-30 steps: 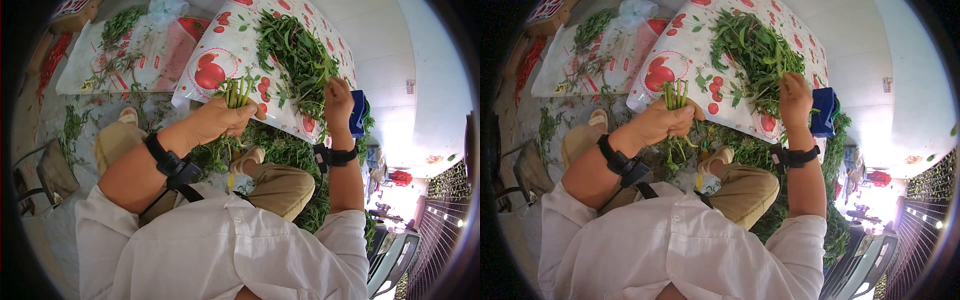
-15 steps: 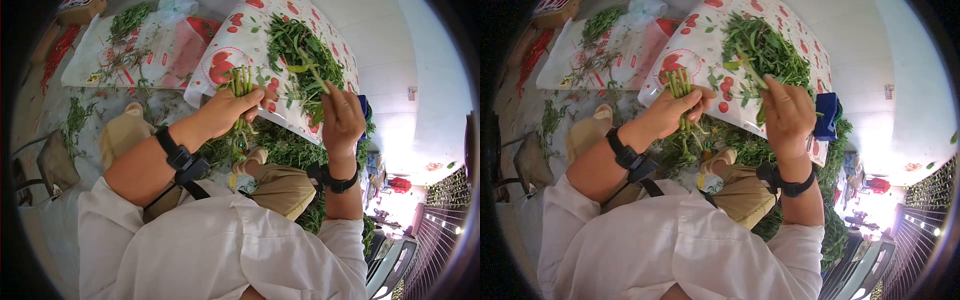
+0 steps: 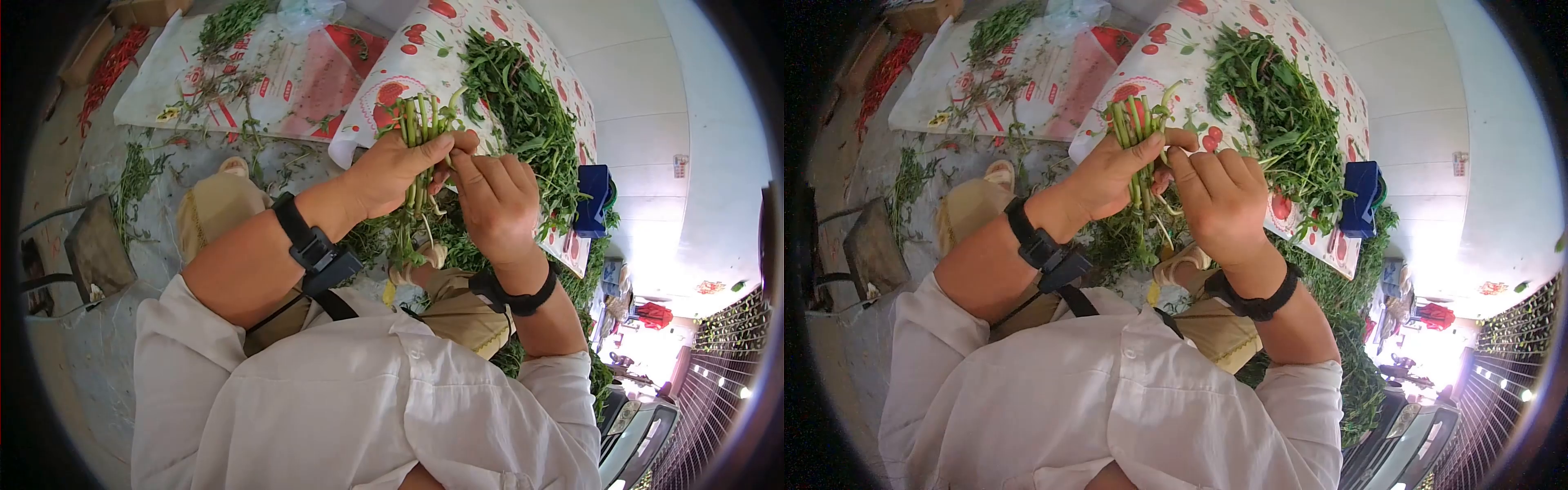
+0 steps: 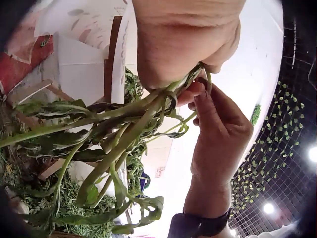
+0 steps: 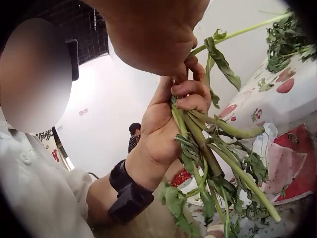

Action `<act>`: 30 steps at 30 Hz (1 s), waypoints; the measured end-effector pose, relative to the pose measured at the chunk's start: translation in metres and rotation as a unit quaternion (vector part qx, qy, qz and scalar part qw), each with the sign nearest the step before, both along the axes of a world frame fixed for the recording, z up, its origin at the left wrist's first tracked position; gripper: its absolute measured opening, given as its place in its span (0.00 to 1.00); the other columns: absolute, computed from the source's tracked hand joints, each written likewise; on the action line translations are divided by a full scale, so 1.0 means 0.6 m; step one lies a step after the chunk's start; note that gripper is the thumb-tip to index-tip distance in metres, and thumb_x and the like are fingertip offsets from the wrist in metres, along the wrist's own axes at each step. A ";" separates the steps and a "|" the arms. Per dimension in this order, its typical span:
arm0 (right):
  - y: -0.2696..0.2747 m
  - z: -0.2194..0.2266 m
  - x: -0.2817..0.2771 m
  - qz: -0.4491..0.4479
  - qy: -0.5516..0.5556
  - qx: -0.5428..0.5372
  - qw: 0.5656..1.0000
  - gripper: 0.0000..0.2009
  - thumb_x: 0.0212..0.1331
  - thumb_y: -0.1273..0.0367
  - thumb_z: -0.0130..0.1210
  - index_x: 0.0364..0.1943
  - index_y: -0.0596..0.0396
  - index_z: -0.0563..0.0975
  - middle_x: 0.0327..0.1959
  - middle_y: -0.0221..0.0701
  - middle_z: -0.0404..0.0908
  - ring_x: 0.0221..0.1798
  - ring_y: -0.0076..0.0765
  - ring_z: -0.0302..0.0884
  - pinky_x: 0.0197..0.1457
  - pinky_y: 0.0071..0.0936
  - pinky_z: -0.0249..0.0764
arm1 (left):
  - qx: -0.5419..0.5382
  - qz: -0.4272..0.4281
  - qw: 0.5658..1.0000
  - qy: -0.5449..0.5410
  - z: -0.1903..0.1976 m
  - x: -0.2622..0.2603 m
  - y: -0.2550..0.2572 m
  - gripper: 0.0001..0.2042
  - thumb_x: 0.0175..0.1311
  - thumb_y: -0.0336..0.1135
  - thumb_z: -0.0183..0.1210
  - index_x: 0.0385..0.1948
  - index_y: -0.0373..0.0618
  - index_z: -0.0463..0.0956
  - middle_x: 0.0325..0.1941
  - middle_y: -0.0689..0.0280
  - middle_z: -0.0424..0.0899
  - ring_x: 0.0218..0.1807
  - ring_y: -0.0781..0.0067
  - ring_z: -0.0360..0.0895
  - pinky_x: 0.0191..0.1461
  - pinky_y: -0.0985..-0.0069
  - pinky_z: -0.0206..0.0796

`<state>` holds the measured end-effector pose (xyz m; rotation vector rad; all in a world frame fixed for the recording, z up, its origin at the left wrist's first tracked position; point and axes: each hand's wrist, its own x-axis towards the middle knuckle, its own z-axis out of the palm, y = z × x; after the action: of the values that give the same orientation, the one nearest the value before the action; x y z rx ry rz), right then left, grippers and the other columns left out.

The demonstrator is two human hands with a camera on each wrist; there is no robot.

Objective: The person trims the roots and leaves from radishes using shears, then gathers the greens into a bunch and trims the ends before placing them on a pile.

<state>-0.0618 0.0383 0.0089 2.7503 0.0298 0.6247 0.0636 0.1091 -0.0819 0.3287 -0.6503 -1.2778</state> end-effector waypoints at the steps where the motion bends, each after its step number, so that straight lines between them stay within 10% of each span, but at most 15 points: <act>1: 0.001 0.000 0.001 0.001 0.003 0.000 1.000 0.17 0.33 0.76 0.61 0.36 0.58 0.77 0.27 0.29 0.74 0.26 0.32 0.70 0.28 0.28 0.65 | 0.007 0.004 1.000 -0.006 0.000 0.000 0.001 0.18 0.62 0.46 0.51 0.45 0.43 0.73 0.34 0.73 0.74 0.29 0.83 0.65 0.30 0.83 0.60; 24: -0.008 -0.010 -0.015 -0.018 0.002 0.055 0.998 0.14 0.41 0.77 0.59 0.37 0.57 0.77 0.27 0.32 0.74 0.30 0.38 0.72 0.36 0.33 0.68 | -0.004 0.074 0.995 0.063 -0.011 0.012 -0.010 0.13 0.66 0.45 0.45 0.28 0.45 0.66 0.35 0.65 0.73 0.35 0.71 0.69 0.45 0.70 0.63; 30: -0.001 -0.042 -0.049 -0.084 0.034 0.155 0.984 0.14 0.42 0.76 0.58 0.38 0.57 0.75 0.28 0.34 0.74 0.28 0.40 0.72 0.31 0.31 0.69 | -0.012 0.017 0.993 0.113 0.000 0.026 -0.002 0.15 0.67 0.47 0.42 0.25 0.47 0.64 0.19 0.75 0.63 0.26 0.79 0.64 0.39 0.74 0.61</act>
<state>-0.0914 0.0375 -0.0162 3.0290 -0.3061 0.5281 0.0793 0.1081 -0.0819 0.1707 -0.4661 -1.2524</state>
